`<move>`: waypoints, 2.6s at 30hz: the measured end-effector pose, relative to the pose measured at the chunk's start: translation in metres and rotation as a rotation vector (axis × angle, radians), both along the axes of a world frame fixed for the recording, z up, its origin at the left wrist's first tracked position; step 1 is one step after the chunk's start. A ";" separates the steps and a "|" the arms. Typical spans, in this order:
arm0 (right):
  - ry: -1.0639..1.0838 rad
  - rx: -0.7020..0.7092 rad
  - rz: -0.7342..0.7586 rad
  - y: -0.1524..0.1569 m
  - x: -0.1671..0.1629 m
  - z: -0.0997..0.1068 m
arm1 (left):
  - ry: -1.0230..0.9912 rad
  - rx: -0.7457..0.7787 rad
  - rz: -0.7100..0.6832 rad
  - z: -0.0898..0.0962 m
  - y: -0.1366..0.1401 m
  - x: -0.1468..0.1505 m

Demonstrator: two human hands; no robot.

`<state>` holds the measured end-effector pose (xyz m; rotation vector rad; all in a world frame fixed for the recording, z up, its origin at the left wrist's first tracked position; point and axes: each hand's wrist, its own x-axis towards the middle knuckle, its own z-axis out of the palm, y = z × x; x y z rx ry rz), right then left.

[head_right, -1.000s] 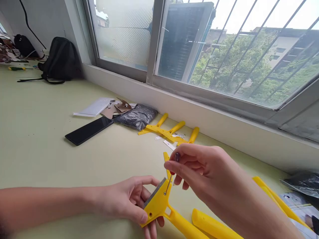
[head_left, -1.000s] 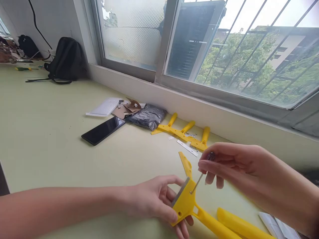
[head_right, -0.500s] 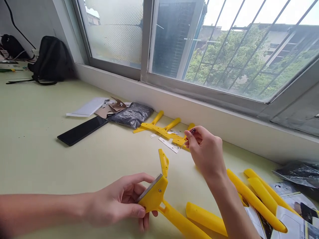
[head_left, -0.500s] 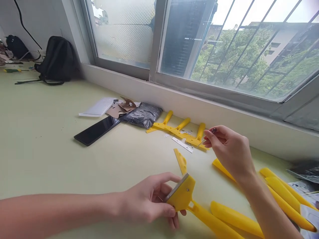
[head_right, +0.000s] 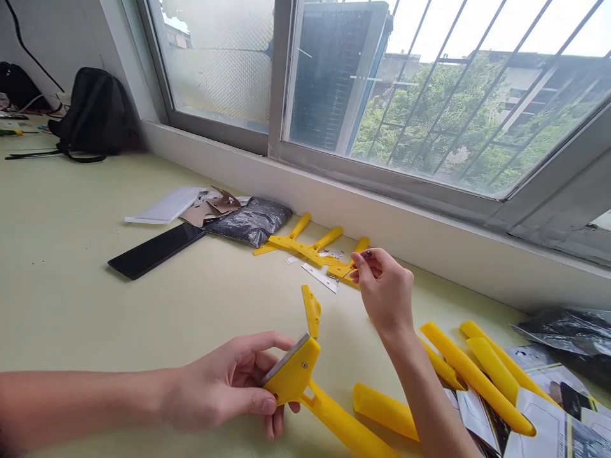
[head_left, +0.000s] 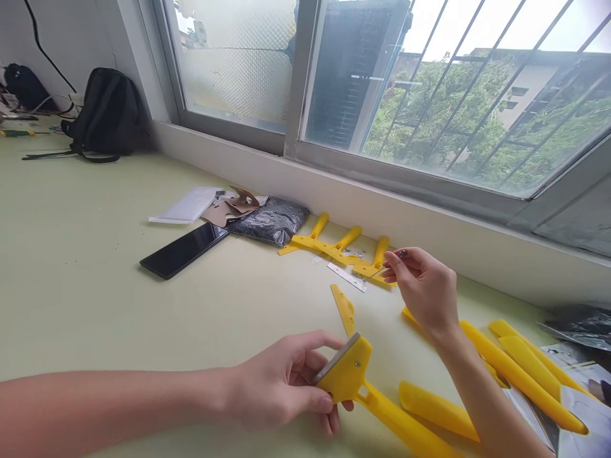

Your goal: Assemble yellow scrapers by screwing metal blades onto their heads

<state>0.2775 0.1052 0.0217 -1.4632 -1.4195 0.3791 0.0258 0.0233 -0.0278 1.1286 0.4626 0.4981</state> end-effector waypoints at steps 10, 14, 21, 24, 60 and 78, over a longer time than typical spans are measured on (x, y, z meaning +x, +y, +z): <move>0.001 0.024 -0.022 0.000 0.006 0.008 | 0.070 0.091 0.053 0.006 -0.005 -0.003; 0.119 -0.027 0.055 -0.015 0.015 0.042 | 0.121 0.327 0.114 0.010 -0.008 -0.006; 0.122 -0.453 0.617 -0.061 -0.012 0.094 | 0.177 0.751 0.014 0.010 -0.009 -0.012; 0.135 -0.596 0.793 -0.068 -0.029 0.090 | 0.210 0.707 -0.004 0.008 -0.009 -0.013; 0.107 -0.725 0.890 -0.070 -0.049 0.069 | 0.227 0.362 0.024 0.001 -0.013 -0.008; 0.065 -0.600 0.718 -0.073 -0.021 0.085 | 0.253 0.688 -0.066 0.017 -0.006 -0.005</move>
